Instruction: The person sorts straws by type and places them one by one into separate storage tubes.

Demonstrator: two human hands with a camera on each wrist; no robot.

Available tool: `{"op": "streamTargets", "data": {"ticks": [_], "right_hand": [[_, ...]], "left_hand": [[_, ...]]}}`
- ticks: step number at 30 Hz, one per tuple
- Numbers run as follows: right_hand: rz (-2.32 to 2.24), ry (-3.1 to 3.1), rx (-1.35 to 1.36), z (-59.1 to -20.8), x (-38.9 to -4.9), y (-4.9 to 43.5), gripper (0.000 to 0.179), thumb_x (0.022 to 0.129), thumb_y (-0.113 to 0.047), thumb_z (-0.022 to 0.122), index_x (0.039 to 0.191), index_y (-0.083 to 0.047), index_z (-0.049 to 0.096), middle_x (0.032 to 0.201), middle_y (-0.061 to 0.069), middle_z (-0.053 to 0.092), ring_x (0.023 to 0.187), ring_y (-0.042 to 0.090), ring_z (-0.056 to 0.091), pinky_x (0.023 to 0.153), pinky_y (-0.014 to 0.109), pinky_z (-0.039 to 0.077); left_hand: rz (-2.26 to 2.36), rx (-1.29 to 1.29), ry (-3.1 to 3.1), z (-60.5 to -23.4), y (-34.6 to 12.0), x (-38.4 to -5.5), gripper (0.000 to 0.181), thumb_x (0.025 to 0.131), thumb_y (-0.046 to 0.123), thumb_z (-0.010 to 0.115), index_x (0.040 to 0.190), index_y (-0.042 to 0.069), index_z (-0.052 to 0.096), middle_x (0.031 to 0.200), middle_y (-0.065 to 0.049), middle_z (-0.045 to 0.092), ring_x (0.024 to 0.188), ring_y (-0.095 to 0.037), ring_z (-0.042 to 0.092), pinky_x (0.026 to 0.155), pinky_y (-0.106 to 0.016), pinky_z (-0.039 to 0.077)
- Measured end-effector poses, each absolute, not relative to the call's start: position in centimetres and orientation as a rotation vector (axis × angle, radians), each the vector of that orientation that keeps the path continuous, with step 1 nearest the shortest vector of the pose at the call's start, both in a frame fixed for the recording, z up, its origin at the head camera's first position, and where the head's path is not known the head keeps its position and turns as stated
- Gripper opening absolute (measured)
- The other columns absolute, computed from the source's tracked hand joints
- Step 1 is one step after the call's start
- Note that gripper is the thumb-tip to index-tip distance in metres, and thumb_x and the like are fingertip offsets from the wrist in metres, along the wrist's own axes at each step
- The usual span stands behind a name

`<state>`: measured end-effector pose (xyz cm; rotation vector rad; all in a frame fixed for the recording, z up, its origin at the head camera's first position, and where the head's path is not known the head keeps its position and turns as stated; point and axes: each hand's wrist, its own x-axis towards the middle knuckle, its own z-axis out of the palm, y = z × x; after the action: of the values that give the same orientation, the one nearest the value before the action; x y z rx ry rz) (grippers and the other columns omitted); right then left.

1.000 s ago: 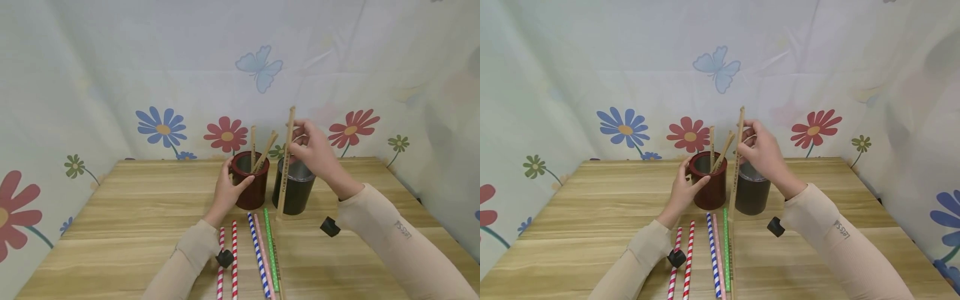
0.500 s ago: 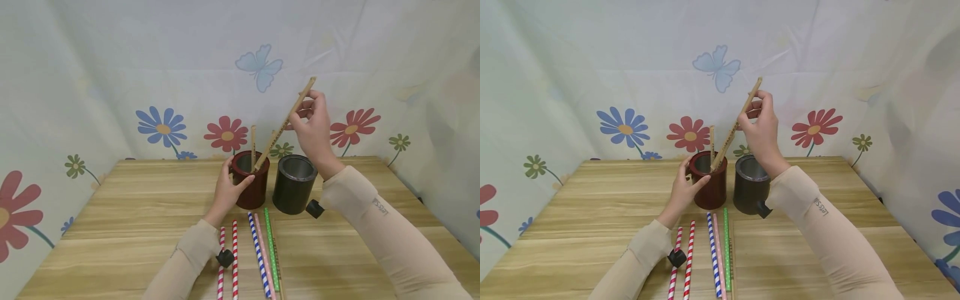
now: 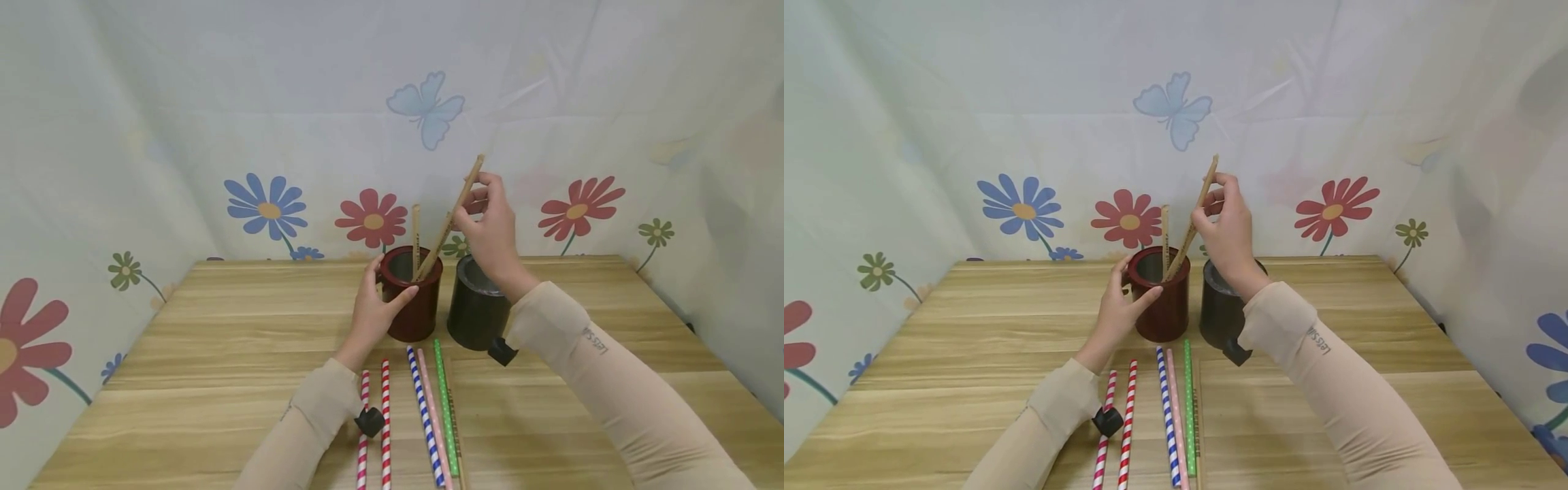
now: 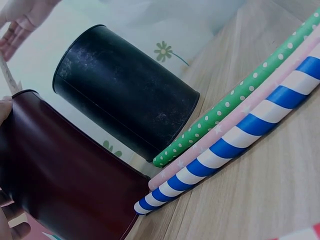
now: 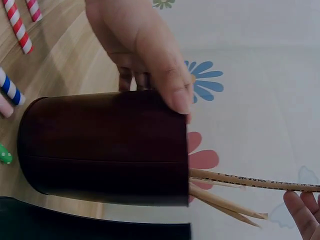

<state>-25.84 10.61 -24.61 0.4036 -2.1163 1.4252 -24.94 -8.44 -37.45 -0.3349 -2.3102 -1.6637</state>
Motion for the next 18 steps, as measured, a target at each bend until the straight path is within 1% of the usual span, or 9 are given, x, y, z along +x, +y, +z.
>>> {"op": "streamTargets", "data": {"ticks": [3, 9, 12, 15, 18], "right_hand": [[1.425, -2.161, 0.377, -25.2, -25.9, 10.4, 0.043, 0.089, -0.009, 0.055, 0.13, -0.008, 0.041, 0.101, 0.013, 0.057, 0.087, 0.022, 0.061, 0.067, 0.027, 0.058], [1.407, -2.265, 0.355, -26.7, -26.1, 10.3, 0.042, 0.09, -0.007, 0.056, 0.129, -0.004, 0.04, 0.101, 0.016, 0.057, 0.088, 0.024, 0.059, 0.072, 0.035, 0.056], [1.403, -2.306, 0.369, -27.4, -26.3, 10.1, 0.042, 0.089, -0.006, 0.055, 0.129, -0.003, 0.041, 0.098, 0.015, 0.058, 0.085, 0.025, 0.061, 0.07, 0.035, 0.057], [1.386, -2.354, 0.377, -28.0, -26.3, 10.0, 0.042, 0.089, -0.006, 0.056, 0.128, -0.002, 0.043, 0.096, 0.015, 0.059, 0.083, 0.026, 0.062, 0.066, 0.032, 0.056], [1.334, -2.409, 0.364, -28.4, -26.3, 10.0, 0.042, 0.088, -0.007, 0.057, 0.127, -0.001, 0.044, 0.096, 0.015, 0.061, 0.085, 0.027, 0.063, 0.068, 0.028, 0.05]], "left_hand": [[-1.662, -0.338, -2.31, -37.4, -8.5, -24.9, 0.086, 0.08, 0.032, 0.076, 0.149, 0.009, 0.029, 0.143, -0.011, 0.045, 0.129, -0.028, 0.044, 0.11, -0.049, 0.038], [-1.658, -0.347, -2.307, -37.4, -8.5, -24.9, 0.086, 0.081, 0.032, 0.076, 0.148, 0.009, 0.029, 0.143, -0.01, 0.045, 0.129, -0.028, 0.044, 0.11, -0.048, 0.038], [-1.656, -0.349, -2.31, -37.3, -8.5, -24.9, 0.086, 0.081, 0.032, 0.076, 0.148, 0.009, 0.029, 0.144, -0.01, 0.045, 0.129, -0.028, 0.044, 0.11, -0.048, 0.038], [-1.657, -0.344, -2.318, -37.3, -8.5, -24.9, 0.085, 0.082, 0.032, 0.076, 0.148, 0.011, 0.029, 0.144, -0.009, 0.044, 0.129, -0.027, 0.044, 0.11, -0.048, 0.038], [-1.66, -0.344, -2.319, -37.3, -8.5, -24.9, 0.084, 0.082, 0.033, 0.076, 0.148, 0.012, 0.029, 0.144, -0.008, 0.045, 0.129, -0.026, 0.044, 0.11, -0.047, 0.038]]}}
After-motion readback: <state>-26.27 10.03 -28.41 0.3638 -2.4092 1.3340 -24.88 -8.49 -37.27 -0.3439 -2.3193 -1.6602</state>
